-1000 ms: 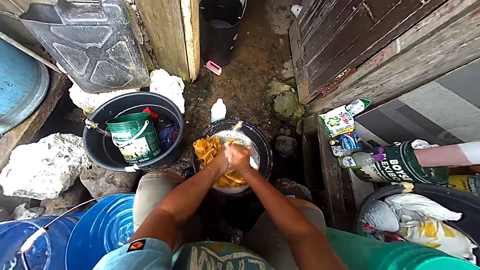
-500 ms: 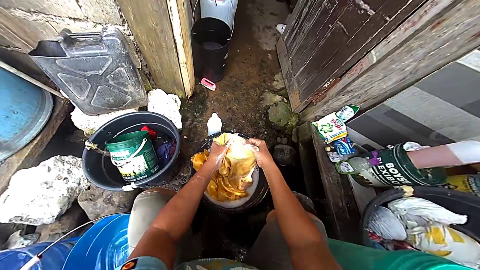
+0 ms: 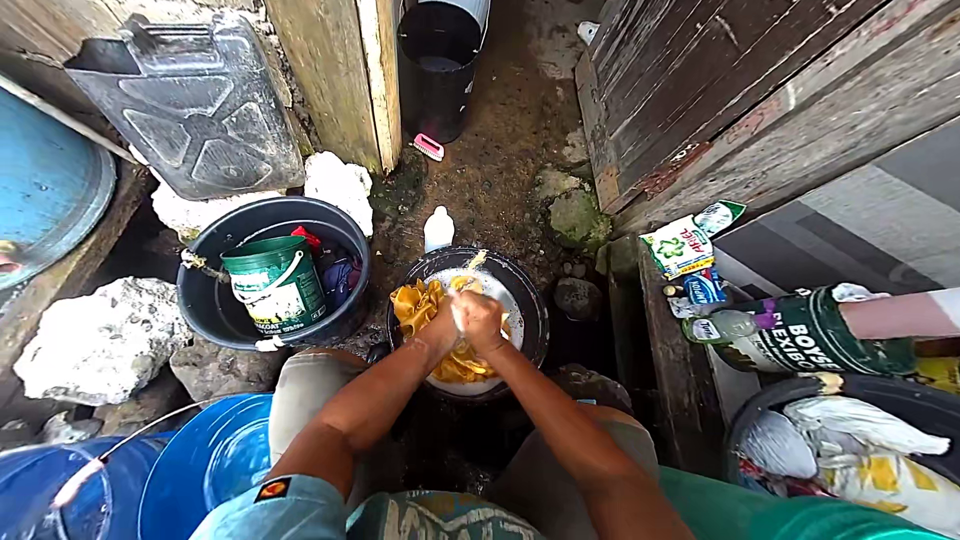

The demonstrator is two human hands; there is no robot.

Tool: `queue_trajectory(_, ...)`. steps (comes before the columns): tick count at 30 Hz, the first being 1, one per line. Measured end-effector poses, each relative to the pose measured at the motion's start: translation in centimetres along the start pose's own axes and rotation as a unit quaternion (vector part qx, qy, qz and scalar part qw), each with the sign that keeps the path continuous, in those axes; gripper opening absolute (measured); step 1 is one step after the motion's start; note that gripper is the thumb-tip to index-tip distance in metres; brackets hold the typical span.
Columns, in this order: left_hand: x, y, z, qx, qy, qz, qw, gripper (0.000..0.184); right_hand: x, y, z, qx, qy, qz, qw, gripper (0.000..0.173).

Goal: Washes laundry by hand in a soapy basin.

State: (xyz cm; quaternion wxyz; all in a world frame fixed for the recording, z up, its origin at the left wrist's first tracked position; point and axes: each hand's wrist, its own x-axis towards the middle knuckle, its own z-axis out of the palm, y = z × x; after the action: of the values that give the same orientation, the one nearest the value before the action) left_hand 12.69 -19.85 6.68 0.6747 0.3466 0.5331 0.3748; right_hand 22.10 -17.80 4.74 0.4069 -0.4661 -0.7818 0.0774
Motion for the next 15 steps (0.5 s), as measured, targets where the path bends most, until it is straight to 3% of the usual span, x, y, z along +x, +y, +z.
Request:
queue_trajectory(1,0.2,-0.3,0.9,-0.014,0.007,-0.022,1.0,0.037,0.4,0.8,-1.1,-0.011,-0.05,0.055,0.997,0.022)
queue_trajectory(3,-0.1,0.9,2.8,-0.03,0.043,-0.06,0.997,0.042,2.0,3.2,-2.5,-0.045,-0.116,0.162,0.979,0.033)
queue_trajectory(5,0.2,1.4,2.6,-0.023,0.05,-0.05,0.997,0.043,2.0,3.6,-1.7,-0.056,-0.061,0.151,0.985,0.044)
queue_trajectory(7,0.2,0.8,0.9,-0.025,0.029,-0.007,0.999,0.038,0.6,1.1,-0.5,-0.007,-0.014,0.063,0.998,0.032)
queue_trajectory(9,-0.2,0.0,-0.3,-0.029,-0.01,0.013,0.999,0.039,-0.3,0.3,0.9,0.007,0.018,-0.002,1.0,0.033)
queue_trajectory(12,-0.1,0.2,1.9,-0.046,0.017,-0.038,0.998,0.044,1.4,3.3,-1.1,-0.046,-0.08,0.134,0.987,0.034)
queue_trajectory(14,-0.1,1.3,2.4,-0.04,0.036,-0.041,0.998,0.043,1.9,4.0,-1.2,-0.05,-0.052,0.152,0.986,0.043)
queue_trajectory(15,-0.5,1.8,1.8,-0.051,0.033,-0.034,0.998,0.041,1.5,2.9,-0.9,-0.028,-0.03,0.122,0.992,0.038)
